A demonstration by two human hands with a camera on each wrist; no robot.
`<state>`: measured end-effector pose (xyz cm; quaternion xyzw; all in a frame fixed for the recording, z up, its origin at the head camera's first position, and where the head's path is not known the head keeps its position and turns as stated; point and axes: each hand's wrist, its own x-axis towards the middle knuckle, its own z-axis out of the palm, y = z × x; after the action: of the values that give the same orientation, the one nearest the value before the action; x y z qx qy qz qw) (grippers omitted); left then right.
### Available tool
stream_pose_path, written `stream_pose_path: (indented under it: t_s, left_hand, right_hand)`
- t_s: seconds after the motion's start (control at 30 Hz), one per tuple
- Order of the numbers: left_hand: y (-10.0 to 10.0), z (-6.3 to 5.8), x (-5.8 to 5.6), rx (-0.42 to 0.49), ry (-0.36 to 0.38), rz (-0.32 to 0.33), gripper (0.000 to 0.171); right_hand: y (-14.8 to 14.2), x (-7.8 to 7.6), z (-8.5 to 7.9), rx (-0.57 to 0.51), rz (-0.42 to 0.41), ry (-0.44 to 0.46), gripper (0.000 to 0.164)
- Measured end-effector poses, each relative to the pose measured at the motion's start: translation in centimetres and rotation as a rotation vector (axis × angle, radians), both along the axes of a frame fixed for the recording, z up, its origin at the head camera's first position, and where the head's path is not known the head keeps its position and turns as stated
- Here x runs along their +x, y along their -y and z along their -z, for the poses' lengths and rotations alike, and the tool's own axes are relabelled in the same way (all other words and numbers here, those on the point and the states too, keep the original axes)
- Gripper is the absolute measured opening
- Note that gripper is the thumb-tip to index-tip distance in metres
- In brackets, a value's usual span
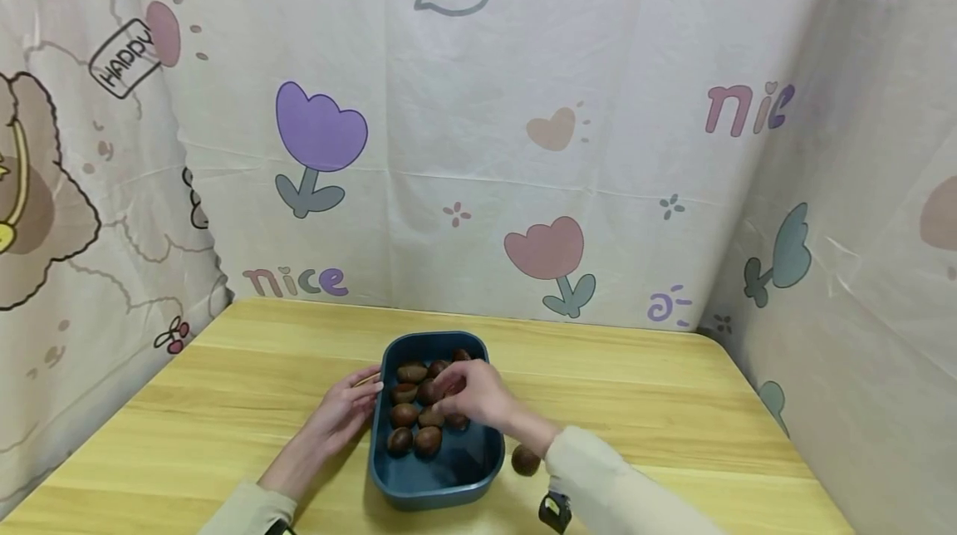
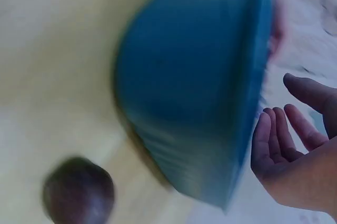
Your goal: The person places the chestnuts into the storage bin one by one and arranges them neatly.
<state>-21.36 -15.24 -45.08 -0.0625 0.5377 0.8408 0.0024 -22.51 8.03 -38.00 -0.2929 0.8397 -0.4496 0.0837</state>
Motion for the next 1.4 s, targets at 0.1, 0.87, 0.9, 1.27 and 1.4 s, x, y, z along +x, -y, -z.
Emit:
stream_pose_path:
  t_s: [0.1,0.87,0.9,1.27,1.4]
  left_hand:
    - [0.0,0.0,0.0,-0.005,0.001,-0.003,0.038]
    - [0.1,0.2,-0.3,0.001,-0.001,0.011,0.038]
    - [0.1,0.2,-0.3,0.003,-0.001,0.012,0.038]
    - [0.2,0.1,0.0,0.016,-0.017,0.012,0.035]
    - [0.1,0.0,0.0,0.024,-0.024,0.022,0.034]
  right_hand:
    - [-1.2,-0.2,-0.9,-0.062,0.029,0.006,0.024]
    - [-9.3,2.0,4.0,-0.176,0.193,0.232,0.033]
    - [-9.4,2.2,4.2,-0.182,0.195,0.237,0.033]
    - [-10.5,3.3,6.0,-0.195,0.14,0.327,0.034]
    - [-10.8,3.3,6.5,-0.232,0.11,0.372,0.039]
